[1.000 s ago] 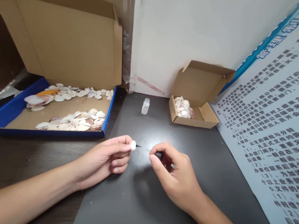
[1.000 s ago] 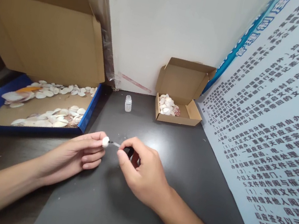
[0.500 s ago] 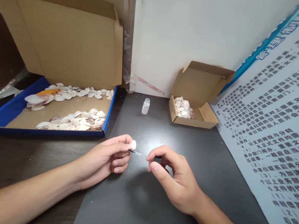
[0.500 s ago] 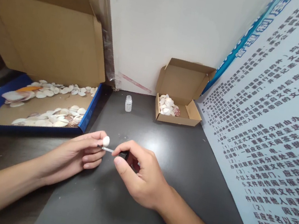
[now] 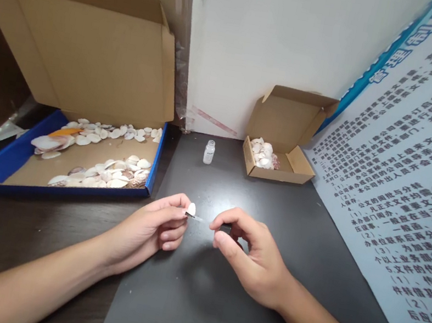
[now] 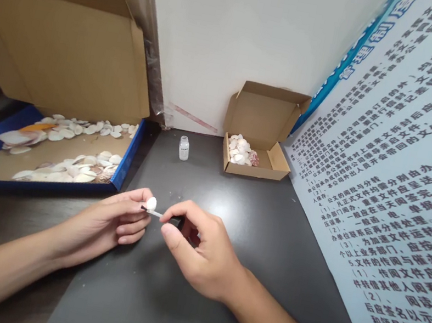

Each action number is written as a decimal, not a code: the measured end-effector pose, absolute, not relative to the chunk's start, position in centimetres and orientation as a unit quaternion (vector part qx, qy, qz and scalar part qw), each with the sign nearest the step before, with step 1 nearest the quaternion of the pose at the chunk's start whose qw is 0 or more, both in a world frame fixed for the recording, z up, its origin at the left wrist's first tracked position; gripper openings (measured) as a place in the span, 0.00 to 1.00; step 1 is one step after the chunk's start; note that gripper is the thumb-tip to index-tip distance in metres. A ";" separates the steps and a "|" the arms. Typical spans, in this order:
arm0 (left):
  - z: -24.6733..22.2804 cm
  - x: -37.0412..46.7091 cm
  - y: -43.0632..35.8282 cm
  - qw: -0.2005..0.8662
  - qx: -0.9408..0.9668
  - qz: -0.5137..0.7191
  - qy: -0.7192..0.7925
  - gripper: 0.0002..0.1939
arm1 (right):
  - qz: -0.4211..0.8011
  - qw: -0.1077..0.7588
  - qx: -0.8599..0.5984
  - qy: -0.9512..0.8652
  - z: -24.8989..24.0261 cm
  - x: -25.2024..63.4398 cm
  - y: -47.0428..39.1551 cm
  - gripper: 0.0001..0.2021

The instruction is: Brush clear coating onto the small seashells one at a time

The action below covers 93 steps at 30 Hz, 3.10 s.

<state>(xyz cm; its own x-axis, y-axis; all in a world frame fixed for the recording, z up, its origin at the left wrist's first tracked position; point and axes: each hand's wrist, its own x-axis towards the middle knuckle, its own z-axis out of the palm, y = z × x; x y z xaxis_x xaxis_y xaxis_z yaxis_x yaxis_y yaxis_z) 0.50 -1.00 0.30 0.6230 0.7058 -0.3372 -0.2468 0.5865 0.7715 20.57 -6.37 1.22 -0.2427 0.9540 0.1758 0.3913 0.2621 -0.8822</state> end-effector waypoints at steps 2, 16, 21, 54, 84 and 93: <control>0.3 0.5 -1.0 0.828 0.359 0.283 0.326 0.06 | 0.355 0.377 -0.497 -0.697 1.2 20.6 -6.3 0.05; 0.3 0.4 -1.1 0.813 0.396 0.270 0.329 0.08 | 0.365 0.385 -0.484 -0.696 1.0 20.5 -6.3 0.06; 0.3 0.4 -1.1 0.813 0.401 0.270 0.325 0.08 | 0.372 0.401 -0.484 -0.683 1.2 20.6 -6.3 0.06; 0.3 0.2 -0.8 0.816 0.369 0.305 0.323 0.07 | 0.305 0.364 -0.526 -0.706 1.2 20.5 -5.9 0.04; 0.6 0.4 -1.0 0.768 0.439 0.306 0.352 0.13 | 0.303 0.392 -0.510 -0.703 1.2 20.4 -6.6 0.04; 0.4 0.4 -1.2 0.763 0.448 0.303 0.354 0.08 | 0.288 0.387 -0.481 -0.732 1.4 20.5 -6.5 0.04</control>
<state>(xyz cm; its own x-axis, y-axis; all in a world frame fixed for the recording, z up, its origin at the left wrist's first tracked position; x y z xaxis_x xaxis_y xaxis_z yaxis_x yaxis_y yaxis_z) 0.42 -1.17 0.40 0.5656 0.7795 -0.2694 -0.1437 0.4148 0.8985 20.48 -6.46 1.43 -0.2376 0.9271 0.2900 0.4816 0.3717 -0.7936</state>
